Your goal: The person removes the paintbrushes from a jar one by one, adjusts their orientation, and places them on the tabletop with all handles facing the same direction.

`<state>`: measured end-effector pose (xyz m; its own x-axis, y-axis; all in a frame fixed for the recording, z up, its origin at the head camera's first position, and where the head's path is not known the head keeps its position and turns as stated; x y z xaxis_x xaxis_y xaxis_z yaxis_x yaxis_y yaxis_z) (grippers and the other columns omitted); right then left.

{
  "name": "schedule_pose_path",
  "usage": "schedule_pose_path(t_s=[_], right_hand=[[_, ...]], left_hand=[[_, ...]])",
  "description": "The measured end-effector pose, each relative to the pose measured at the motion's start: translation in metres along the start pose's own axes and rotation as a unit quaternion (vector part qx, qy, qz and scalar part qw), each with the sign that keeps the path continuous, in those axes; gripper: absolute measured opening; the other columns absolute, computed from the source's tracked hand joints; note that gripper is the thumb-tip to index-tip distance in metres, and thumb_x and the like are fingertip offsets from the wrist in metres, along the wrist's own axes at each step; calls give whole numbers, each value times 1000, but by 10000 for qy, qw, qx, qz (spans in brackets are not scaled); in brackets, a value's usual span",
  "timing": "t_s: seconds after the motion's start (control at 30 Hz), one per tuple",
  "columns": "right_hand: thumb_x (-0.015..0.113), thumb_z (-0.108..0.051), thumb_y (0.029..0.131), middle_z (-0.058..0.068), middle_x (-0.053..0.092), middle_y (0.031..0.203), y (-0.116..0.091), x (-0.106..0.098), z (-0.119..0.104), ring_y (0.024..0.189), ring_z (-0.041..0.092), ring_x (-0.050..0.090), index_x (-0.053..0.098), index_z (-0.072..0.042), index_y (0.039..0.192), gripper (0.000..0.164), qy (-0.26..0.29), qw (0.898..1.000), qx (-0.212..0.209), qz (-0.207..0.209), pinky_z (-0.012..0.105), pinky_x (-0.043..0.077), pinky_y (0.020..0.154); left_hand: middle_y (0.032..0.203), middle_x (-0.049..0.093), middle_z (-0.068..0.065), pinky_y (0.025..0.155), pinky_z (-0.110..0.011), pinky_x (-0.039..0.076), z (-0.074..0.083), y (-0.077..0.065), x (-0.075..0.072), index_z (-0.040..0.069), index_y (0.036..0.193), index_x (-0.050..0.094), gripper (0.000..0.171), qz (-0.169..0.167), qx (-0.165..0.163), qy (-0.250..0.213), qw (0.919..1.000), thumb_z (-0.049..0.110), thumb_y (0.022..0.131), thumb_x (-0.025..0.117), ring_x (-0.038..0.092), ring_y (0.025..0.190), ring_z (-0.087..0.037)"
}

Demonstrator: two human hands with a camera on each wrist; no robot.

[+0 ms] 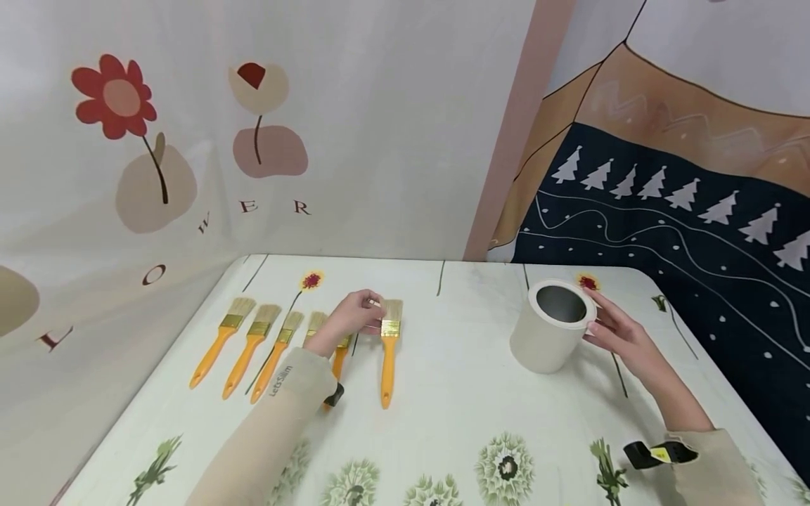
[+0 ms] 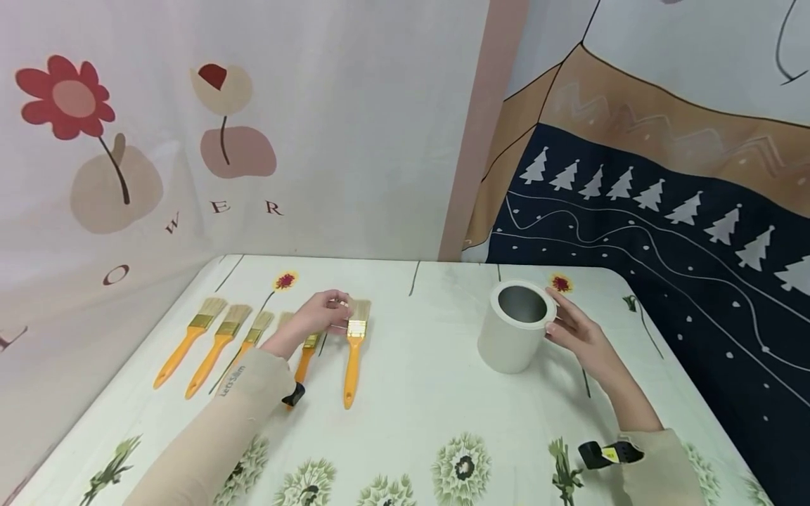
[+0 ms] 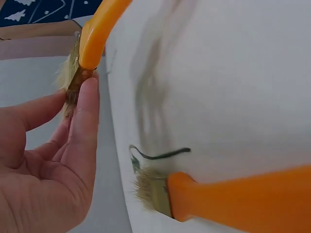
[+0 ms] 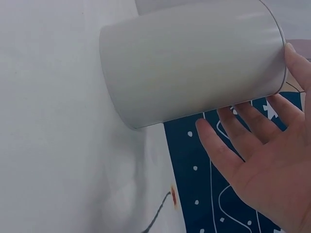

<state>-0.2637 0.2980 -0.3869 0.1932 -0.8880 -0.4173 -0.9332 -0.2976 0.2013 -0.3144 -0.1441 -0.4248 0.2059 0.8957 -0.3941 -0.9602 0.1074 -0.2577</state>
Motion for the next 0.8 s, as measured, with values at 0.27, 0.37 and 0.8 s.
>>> schedule_pose_path(t_s=[0.27,0.37,0.8], right_hand=[[49,-14,105,-24,39,145,0,-3,-2,117,-22,47,23,-16,160,60,-180,9998,-8,-30,9,53,87],[49,-15,105,-25,40,143,1,-3,-1,117,-21,48,23,-15,159,60,-183,9998,11,-44,10,53,87],[44,-17,107,-20,36,154,3,-14,-13,126,-23,34,26,-10,158,54,-975,9937,-355,416,-2,36,97]], left_hand=[[94,68,-11,69,-25,61,-11,1,3,-1,106,62,15,-51,-178,987,9949,8,94,65,68,71,-11],[89,67,-9,66,-24,59,-11,1,1,1,100,63,12,27,-199,1238,9921,8,92,67,65,69,-12],[140,57,-15,98,-45,54,34,-6,-33,6,139,50,46,1043,951,3023,9427,25,99,62,59,123,-31]])
Point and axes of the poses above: each hand's wrist, its own y-axis towards the middle knuckle, its own x-axis out of the palm, z = x × y, the point moved 7 cm from there along y, towards the middle knuckle
